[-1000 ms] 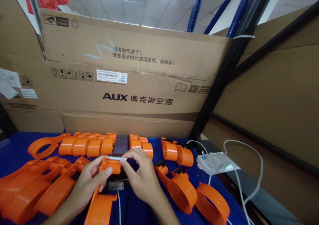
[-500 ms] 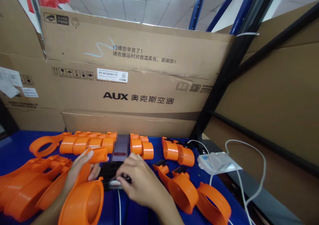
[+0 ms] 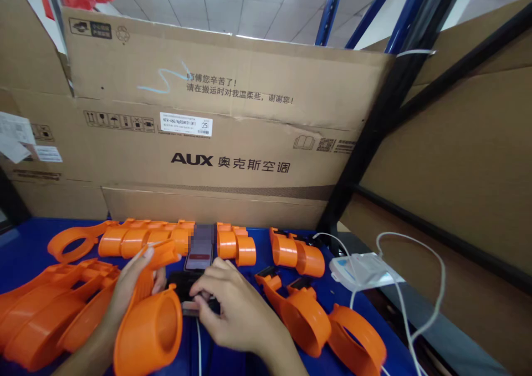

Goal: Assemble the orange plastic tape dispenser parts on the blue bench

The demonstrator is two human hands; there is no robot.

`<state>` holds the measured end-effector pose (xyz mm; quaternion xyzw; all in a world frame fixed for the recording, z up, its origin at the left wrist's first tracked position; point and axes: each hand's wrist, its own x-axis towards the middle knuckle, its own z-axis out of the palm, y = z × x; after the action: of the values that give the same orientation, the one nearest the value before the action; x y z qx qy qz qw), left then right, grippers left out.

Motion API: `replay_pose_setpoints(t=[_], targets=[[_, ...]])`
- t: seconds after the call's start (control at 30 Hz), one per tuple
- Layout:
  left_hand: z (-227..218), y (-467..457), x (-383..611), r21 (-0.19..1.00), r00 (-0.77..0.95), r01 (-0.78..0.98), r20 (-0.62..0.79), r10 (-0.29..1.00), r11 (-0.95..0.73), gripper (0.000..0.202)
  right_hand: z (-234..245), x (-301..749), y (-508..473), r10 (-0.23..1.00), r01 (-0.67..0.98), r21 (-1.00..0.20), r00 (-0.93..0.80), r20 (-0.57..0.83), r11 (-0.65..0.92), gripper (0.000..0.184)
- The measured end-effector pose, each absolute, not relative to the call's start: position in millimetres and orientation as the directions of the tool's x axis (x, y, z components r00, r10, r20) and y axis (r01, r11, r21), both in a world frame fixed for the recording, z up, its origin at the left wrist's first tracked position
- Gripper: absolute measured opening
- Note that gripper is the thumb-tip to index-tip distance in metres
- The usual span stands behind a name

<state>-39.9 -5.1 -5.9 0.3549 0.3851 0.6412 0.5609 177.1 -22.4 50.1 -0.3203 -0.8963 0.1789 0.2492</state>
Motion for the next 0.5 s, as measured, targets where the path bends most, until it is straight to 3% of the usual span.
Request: replay_pose_setpoints(t=[0.07,0.13,0.23,0.37,0.5], targets=[[-2,-9,-36,0.872,-0.223,-0.472,0.02,0.975,-0.126,0.041,51,178,-26,0.641,0.391,-0.544,-0.651,0.407,0.743,0.025],[-1,-11,-33,0.835,-0.314,-0.511,0.041,0.949,-0.205,0.039,50,176,-30,0.603,0.299,-0.567,-0.637,0.48,0.768,0.055],[-5,-9,-33,0.81,-0.39,-0.511,0.08,0.917,-0.288,0.044,46,172,-34,0.588,0.308,-0.519,-0.592,0.552,0.797,0.079],[-14,-2,-37,0.83,-0.426,-0.469,0.086,0.9,-0.301,0.042,38,164,-34,0.565,0.406,-0.4,-0.497,0.659,0.822,0.07],[-17,0,-37,0.815,-0.331,-0.51,0.108,0.938,-0.274,0.045,32,168,-23,0.512,0.476,-0.322,-0.347,0.786,0.818,0.06]])
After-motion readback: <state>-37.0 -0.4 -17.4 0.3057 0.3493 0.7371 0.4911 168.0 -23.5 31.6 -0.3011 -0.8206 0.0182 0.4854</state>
